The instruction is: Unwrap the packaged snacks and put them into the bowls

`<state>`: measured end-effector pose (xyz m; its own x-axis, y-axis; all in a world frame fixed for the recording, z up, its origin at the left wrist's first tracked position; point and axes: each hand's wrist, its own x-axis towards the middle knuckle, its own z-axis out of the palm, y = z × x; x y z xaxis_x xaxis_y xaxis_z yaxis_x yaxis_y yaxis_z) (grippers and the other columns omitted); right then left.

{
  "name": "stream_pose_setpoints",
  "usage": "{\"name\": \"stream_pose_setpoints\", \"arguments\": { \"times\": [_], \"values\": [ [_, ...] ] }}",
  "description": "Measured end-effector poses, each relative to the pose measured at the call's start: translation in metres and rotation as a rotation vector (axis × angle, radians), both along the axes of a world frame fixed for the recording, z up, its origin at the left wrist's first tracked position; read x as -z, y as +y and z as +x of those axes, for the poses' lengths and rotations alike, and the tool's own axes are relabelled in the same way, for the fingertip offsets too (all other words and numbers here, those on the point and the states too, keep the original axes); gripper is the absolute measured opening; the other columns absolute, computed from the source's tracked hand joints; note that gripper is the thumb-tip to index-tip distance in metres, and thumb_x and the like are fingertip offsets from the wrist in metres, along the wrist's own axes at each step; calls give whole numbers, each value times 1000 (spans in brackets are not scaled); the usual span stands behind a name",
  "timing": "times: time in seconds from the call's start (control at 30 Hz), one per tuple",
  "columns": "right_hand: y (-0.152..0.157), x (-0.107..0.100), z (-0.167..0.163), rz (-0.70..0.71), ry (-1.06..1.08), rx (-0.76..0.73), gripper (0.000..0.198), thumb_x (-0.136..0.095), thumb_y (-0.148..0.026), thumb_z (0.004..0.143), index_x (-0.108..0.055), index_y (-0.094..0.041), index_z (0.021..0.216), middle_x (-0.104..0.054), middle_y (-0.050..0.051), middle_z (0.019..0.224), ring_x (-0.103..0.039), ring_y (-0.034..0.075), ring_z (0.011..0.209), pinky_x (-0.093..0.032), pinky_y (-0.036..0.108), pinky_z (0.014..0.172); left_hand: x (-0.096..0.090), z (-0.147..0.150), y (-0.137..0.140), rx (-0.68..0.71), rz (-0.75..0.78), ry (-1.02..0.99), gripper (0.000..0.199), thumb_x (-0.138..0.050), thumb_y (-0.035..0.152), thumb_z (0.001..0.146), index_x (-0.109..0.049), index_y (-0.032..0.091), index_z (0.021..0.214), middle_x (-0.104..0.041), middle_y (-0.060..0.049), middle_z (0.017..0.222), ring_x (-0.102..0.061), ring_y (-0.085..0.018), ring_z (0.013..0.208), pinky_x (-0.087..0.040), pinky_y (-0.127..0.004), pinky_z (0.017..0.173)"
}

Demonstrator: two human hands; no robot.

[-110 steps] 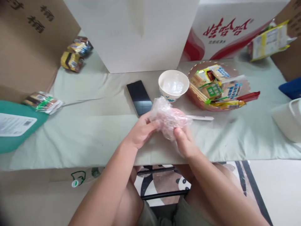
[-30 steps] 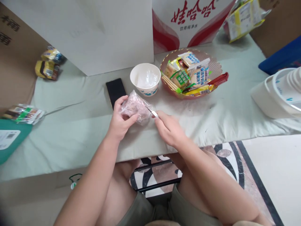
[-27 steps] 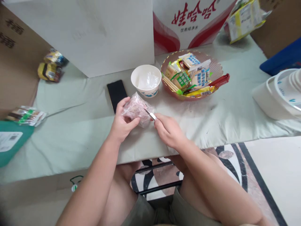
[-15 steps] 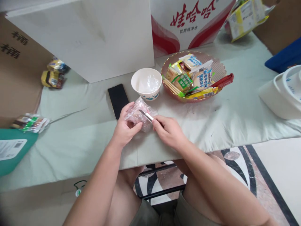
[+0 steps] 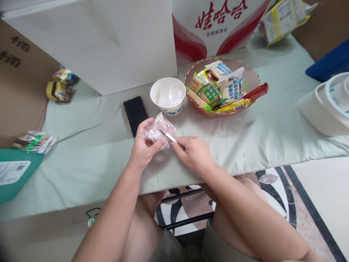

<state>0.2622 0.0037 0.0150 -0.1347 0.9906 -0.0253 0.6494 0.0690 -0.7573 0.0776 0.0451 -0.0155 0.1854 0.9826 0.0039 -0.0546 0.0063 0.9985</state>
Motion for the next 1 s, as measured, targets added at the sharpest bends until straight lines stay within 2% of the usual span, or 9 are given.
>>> {"name": "stream_pose_setpoints", "arguments": {
  "times": [0.17,0.3,0.47,0.7,0.87,1.0],
  "values": [
    [-1,1,-1,11,-26,-5,37,-50,-37,93,-48,-20,61,-51,0,56,-40,12,55,-27,28,58,12,-1,5,-73,152,174,61,-82,37,76,-56,26,130,-66,-8,129,-69,-24,114,-57,-37,98],
    [-3,1,0,20,-78,-14,36,-48,-38,94,-46,-20,62,-50,1,58,-40,12,55,-27,28,59,14,-3,7,-111,184,198,54,-78,34,79,-57,26,128,-67,-7,127,-70,-23,110,-58,-35,93],
    [-5,3,3,23,-121,-28,37,-47,-38,95,-44,-21,63,-51,1,59,-41,13,57,-26,28,61,12,-2,7,-164,142,88,57,-85,39,74,-60,26,124,-69,-6,118,-71,-20,97,-59,-31,83],
    [-7,3,3,30,-168,-48,39,-46,-40,96,-48,-20,62,-53,2,60,-43,14,59,-26,29,61,4,-3,6,-304,-5,-154,66,-95,48,62,-62,29,116,-68,-4,113,-69,-17,88,-58,-26,71],
    [-7,2,8,-47,-296,-20,39,-46,-44,96,-62,-21,69,-66,5,71,-52,17,65,-24,31,60,-4,-14,13,-443,-53,-294,67,-96,41,59,-58,31,113,-66,-2,107,-67,-16,83,-56,-26,66],
    [-2,2,18,-26,-370,100,33,-50,-43,96,-75,-24,86,-73,7,84,-62,21,77,-29,32,62,-4,-12,11,-456,-97,-293,68,-96,41,58,-58,30,112,-67,-3,107,-67,-16,82,-55,-24,63]
  ]
}}
